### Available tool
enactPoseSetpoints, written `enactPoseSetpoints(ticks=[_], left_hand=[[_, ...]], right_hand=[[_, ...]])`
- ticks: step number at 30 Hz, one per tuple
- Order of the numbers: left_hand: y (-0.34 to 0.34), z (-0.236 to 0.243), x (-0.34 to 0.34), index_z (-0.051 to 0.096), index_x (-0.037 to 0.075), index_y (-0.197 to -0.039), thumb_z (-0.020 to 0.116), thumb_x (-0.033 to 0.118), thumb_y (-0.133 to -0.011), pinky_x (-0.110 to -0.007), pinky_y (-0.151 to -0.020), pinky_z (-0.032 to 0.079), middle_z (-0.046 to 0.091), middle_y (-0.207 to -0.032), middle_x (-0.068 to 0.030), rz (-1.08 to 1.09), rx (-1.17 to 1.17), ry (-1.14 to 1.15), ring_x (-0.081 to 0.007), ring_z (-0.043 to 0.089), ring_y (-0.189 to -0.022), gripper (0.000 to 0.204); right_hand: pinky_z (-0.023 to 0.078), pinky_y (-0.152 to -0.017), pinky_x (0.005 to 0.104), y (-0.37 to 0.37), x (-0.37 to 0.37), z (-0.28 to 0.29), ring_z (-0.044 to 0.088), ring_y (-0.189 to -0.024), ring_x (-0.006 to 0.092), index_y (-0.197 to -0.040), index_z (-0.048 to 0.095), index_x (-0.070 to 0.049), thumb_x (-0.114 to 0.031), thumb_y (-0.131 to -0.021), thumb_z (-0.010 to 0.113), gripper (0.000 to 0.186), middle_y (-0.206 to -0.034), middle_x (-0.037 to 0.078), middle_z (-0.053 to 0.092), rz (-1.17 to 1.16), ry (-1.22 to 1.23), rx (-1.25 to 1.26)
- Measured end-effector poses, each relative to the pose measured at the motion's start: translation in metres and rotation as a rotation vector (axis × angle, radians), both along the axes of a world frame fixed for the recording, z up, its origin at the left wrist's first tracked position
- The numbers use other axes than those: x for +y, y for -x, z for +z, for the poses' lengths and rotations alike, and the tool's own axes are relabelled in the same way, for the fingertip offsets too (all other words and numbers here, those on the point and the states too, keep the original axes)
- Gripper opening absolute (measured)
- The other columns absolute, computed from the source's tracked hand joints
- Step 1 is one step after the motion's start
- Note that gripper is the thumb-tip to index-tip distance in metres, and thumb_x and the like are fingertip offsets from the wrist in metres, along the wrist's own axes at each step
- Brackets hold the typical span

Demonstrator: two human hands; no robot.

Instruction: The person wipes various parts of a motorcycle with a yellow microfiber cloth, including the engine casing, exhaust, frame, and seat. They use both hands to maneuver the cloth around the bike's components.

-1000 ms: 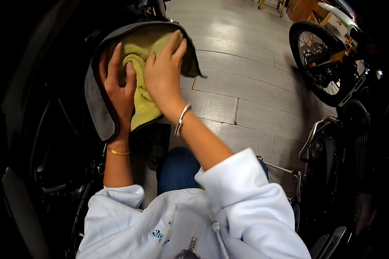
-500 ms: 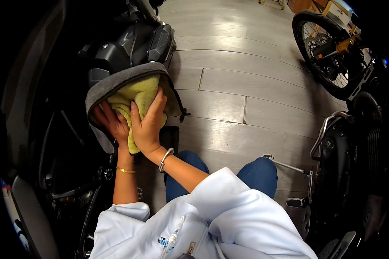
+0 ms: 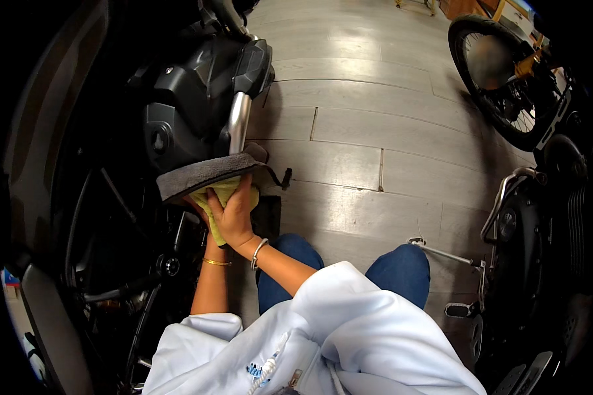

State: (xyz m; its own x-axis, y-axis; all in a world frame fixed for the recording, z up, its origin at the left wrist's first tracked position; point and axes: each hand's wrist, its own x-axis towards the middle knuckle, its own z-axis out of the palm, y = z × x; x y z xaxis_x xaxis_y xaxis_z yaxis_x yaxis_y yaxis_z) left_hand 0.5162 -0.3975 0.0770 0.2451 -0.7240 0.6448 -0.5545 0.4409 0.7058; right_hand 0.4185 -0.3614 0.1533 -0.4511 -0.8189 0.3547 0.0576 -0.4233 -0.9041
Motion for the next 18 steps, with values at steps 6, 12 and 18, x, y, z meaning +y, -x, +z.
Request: enactPoseSetpoints(ticks=[6,12,18], left_hand=[[-0.006,0.001,0.000,0.030,-0.002,-0.143,0.048,0.039,-0.096,-0.044,-0.112,0.021,0.035,-0.143,-0.0217,-0.024,-0.013,0.088,-0.0344,0.031,-0.134,0.066],[0.012,0.125,-0.017,0.040,-0.003,-0.142,0.036,0.028,-0.101,-0.041,-0.115,0.020,0.035,-0.150,-0.0205,0.009,-0.303,0.212,-0.0359,0.027,-0.141,0.051],[0.008,0.222,-0.050,0.043,0.002,-0.142,0.034,0.027,-0.102,-0.037,-0.116,0.019,0.037,-0.151,-0.0132,-0.356,-0.338,0.225,-0.0278,0.028,-0.143,0.049]], right_hand=[[0.038,-0.096,0.0423,0.004,0.006,-0.004,0.050,-0.107,0.0371,-0.134,0.028,0.009,-0.031,-0.087,0.068,0.074,-0.119,0.026,0.048,0.112,-0.049,-0.025],[0.022,-0.108,0.0518,0.015,0.003,0.031,0.028,-0.129,0.0469,-0.130,0.027,0.010,-0.036,-0.081,0.076,0.083,-0.135,0.035,0.028,-0.227,-0.281,0.201],[0.029,-0.098,0.0506,0.061,-0.037,0.085,0.036,-0.113,0.0396,-0.133,0.035,0.005,-0.044,-0.077,0.077,0.085,-0.117,0.023,0.035,-0.378,-0.006,0.457]])
